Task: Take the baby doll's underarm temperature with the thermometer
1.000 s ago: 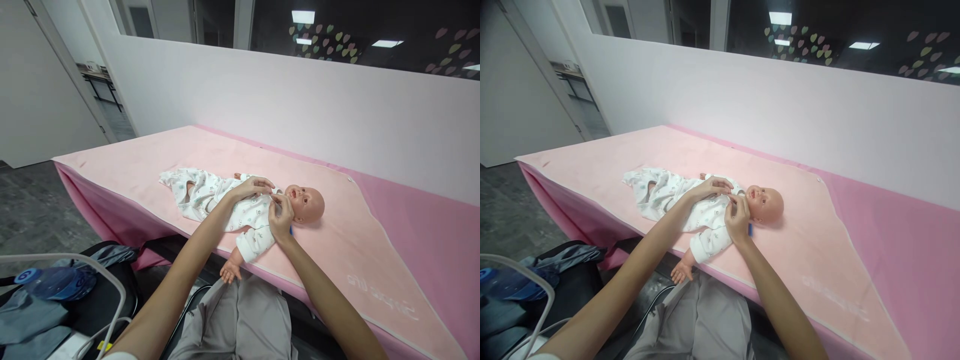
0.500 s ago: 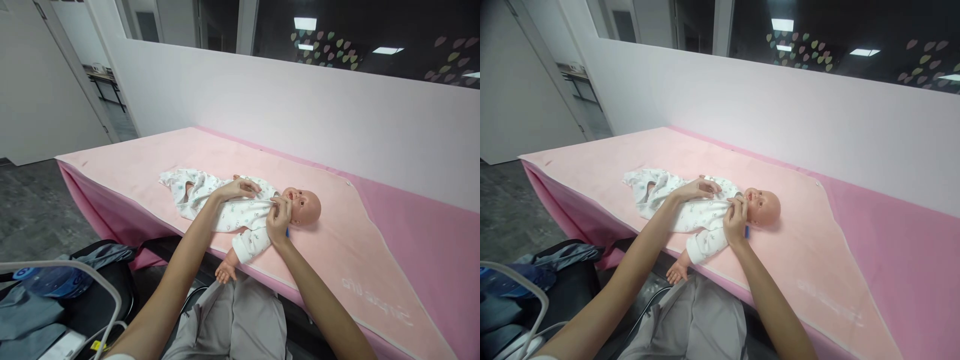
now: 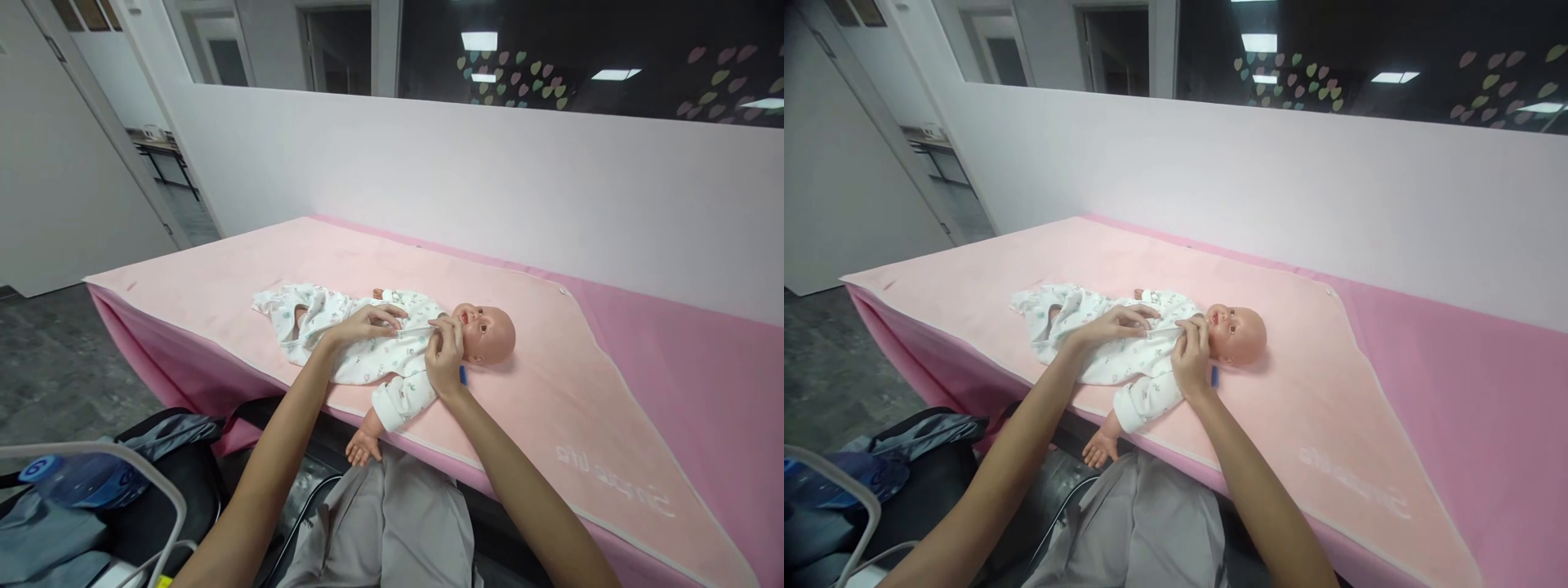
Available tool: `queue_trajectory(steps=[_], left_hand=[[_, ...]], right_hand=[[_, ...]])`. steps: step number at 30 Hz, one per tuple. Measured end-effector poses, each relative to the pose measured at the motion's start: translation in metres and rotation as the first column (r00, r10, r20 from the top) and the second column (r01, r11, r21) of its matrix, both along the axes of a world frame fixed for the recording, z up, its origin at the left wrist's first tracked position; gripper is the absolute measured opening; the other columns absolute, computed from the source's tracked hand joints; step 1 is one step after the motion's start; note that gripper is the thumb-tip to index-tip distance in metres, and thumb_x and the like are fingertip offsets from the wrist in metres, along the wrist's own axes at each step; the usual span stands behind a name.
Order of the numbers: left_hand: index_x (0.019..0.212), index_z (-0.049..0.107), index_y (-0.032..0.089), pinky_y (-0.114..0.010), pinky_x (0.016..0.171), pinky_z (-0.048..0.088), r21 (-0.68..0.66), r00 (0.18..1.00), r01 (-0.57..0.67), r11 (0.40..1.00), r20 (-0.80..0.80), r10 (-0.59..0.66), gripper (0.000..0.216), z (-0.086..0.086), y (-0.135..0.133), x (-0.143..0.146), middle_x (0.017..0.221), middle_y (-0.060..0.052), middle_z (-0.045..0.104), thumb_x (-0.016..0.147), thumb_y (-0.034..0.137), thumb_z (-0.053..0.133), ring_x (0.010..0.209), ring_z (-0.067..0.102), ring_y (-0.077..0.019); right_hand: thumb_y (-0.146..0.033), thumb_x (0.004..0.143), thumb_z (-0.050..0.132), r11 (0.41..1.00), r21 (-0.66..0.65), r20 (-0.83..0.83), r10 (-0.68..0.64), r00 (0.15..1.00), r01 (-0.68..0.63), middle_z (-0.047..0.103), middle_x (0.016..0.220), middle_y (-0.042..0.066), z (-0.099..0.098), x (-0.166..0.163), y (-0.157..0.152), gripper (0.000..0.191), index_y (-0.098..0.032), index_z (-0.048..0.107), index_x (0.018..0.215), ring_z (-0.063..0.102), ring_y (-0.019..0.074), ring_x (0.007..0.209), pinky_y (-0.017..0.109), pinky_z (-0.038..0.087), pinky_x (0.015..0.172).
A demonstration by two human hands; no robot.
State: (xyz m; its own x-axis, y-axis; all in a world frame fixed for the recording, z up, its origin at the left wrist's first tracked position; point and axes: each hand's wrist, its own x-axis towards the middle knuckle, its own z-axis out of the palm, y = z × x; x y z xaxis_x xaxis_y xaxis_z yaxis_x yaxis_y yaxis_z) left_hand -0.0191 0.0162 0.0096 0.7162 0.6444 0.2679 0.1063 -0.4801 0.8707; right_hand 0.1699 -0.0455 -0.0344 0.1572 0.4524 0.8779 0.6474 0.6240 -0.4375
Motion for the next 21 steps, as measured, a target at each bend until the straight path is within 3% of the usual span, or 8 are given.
queue_trajectory(steps=[5, 11, 17, 21], left_hand=[[0.083, 0.063, 0.017, -0.030, 0.090, 0.038, -0.035, 0.999, 0.004, 0.999, 0.051, -0.002, 0.016, 0.0027, -0.0037, -0.0001, 0.111, -0.008, 0.056, 0.076, 0.031, 0.062, 0.106, 0.050, -0.0183], [0.088, 0.059, 0.015, -0.025, 0.071, 0.040, 0.008, 0.993, -0.114, 0.993, 0.024, 0.114, 0.027, 0.0031, -0.0080, 0.0045, 0.082, -0.002, 0.055, 0.082, 0.040, 0.051, 0.077, 0.050, -0.0131], [0.093, 0.062, 0.014, -0.028, 0.080, 0.041, 0.045, 0.987, -0.163, 0.986, 0.015, 0.162, 0.035, 0.0007, -0.0070, 0.0065, 0.092, -0.006, 0.061, 0.085, 0.045, 0.047, 0.089, 0.054, -0.0179], [0.096, 0.064, 0.014, -0.029, 0.084, 0.042, 0.030, 0.993, -0.114, 0.993, -0.010, 0.114, 0.033, 0.0026, -0.0085, 0.0059, 0.098, -0.007, 0.064, 0.076, 0.040, 0.061, 0.095, 0.056, -0.0195]], right_hand=[[-0.009, 0.081, 0.039, 1.000, -0.025, 0.059, 0.002, 0.998, -0.001, 0.053, 0.094, 0.008, 0.0014, -0.0013, -0.0021, 0.025, -0.019, 0.056, 0.096, 0.053, 0.0192, 0.095, 0.037, 0.046, 0.086], [-0.011, 0.081, 0.042, 0.999, -0.039, 0.115, -0.001, 0.993, 0.006, 0.054, 0.095, 0.009, 0.0038, -0.0016, -0.0033, 0.023, -0.018, 0.057, 0.097, 0.054, 0.0196, 0.094, 0.036, 0.047, 0.084], [-0.014, 0.085, 0.040, 0.998, -0.059, 0.151, 0.005, 0.989, 0.004, 0.061, 0.093, 0.008, 0.0038, -0.0024, -0.0025, 0.022, -0.018, 0.057, 0.099, 0.056, 0.0189, 0.091, 0.035, 0.048, 0.083], [-0.016, 0.087, 0.039, 0.998, -0.068, 0.153, 0.003, 0.988, 0.008, 0.063, 0.089, 0.008, 0.0027, -0.0024, -0.0018, 0.021, -0.017, 0.058, 0.098, 0.058, 0.0181, 0.087, 0.034, 0.048, 0.080]])
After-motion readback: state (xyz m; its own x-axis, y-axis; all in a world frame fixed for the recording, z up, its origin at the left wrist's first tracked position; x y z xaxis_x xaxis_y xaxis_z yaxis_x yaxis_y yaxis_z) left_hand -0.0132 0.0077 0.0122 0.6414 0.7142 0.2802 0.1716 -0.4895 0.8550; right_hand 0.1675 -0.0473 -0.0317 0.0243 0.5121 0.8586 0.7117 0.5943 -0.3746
